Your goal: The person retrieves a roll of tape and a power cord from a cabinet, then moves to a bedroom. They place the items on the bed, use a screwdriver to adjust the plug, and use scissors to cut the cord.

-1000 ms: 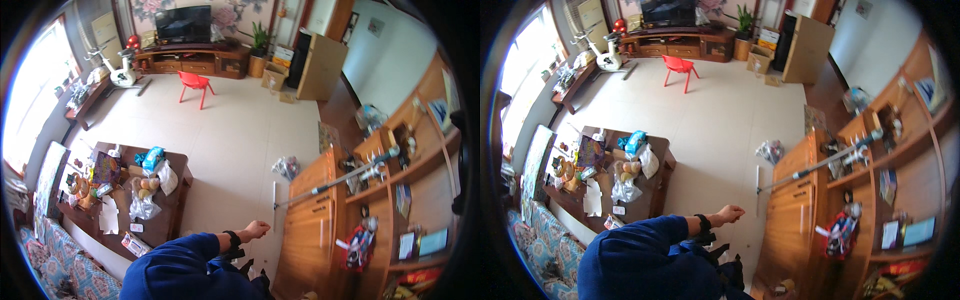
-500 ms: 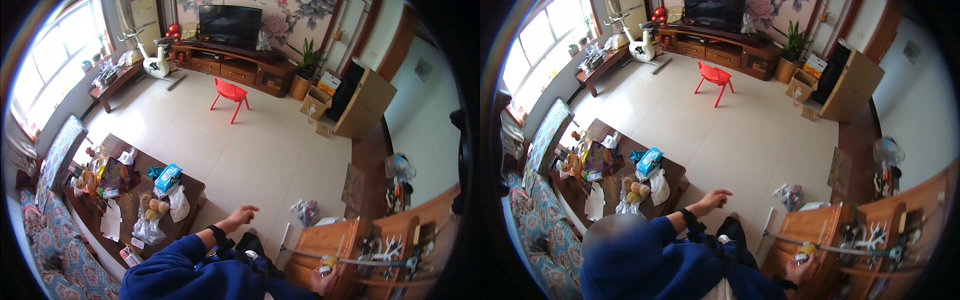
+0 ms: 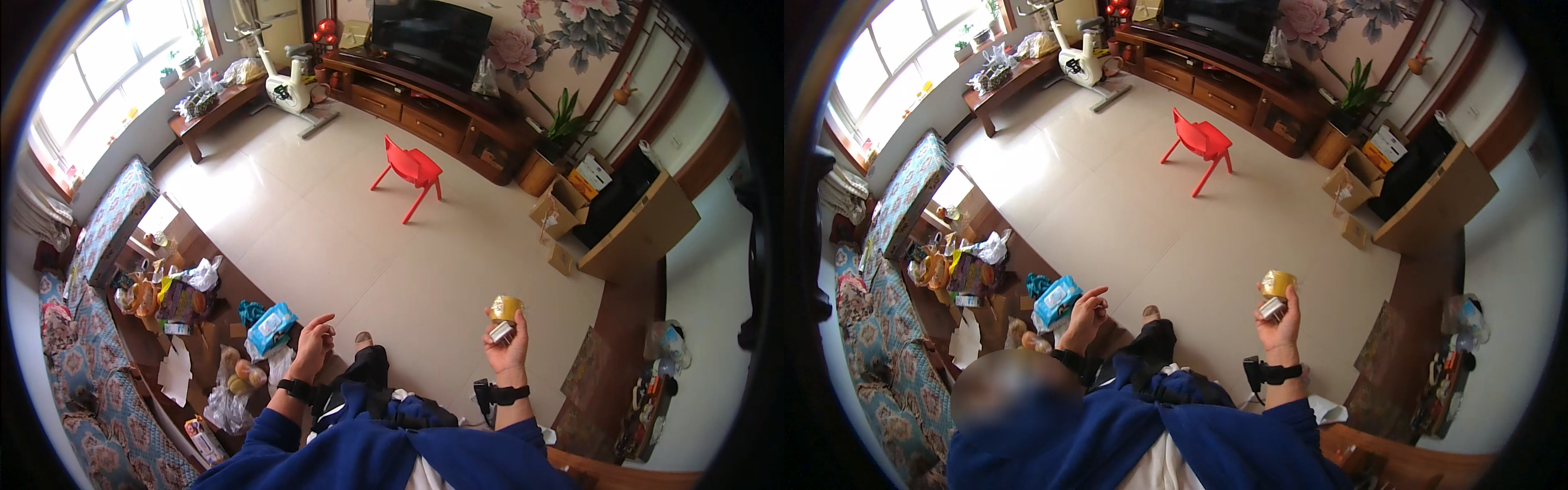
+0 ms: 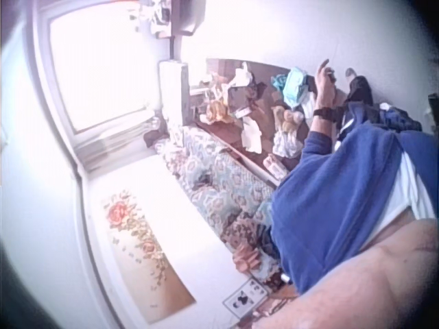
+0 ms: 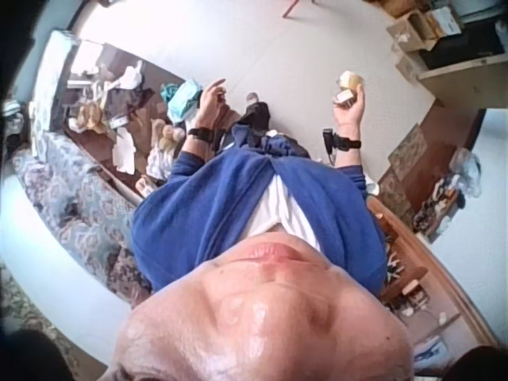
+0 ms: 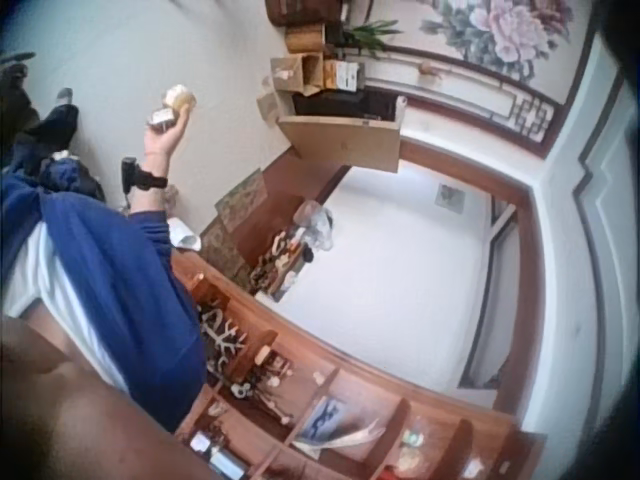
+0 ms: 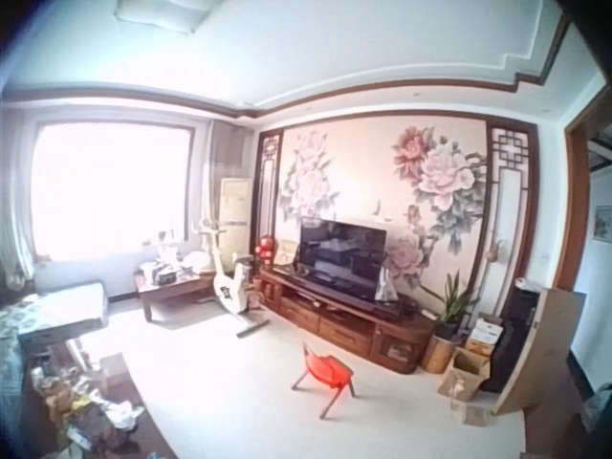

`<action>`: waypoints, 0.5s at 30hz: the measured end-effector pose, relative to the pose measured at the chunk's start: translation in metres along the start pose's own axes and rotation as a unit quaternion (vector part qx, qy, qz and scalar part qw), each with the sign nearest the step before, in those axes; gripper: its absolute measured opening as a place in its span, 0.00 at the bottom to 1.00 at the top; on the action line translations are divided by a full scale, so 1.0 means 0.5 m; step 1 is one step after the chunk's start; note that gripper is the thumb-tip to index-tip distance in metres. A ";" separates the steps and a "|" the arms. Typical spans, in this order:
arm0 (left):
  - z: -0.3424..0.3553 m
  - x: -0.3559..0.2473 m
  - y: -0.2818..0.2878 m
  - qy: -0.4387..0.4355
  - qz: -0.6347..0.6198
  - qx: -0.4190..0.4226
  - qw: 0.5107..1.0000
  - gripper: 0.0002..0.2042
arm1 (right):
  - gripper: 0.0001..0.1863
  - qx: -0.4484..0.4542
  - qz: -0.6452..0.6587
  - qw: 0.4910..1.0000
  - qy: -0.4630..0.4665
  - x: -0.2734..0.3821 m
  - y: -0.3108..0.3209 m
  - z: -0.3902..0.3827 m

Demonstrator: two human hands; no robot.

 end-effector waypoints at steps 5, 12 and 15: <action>0.214 -0.163 -0.061 0.001 -0.009 -0.001 1.000 0.18 | 0.23 -0.026 -0.010 0.998 -0.060 -0.068 -0.196 0.156; 0.489 -0.392 -0.167 -0.046 -0.006 0.049 0.998 0.17 | 0.24 -0.035 -0.028 0.998 -0.053 -0.053 -0.435 0.420; 0.608 -0.428 -0.177 -0.015 0.006 0.004 1.000 0.16 | 0.25 -0.027 -0.043 0.997 -0.065 -0.067 -0.536 0.546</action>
Point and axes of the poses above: each hand's wrist, its own z-axis towards the middle knuckle, its own y-axis out of the back of the hand, x = y × z, the point moved 5 cm from there along z, towards the middle knuckle, and after that the axes turned 7 degrees about -x, right-handed, at the moved point
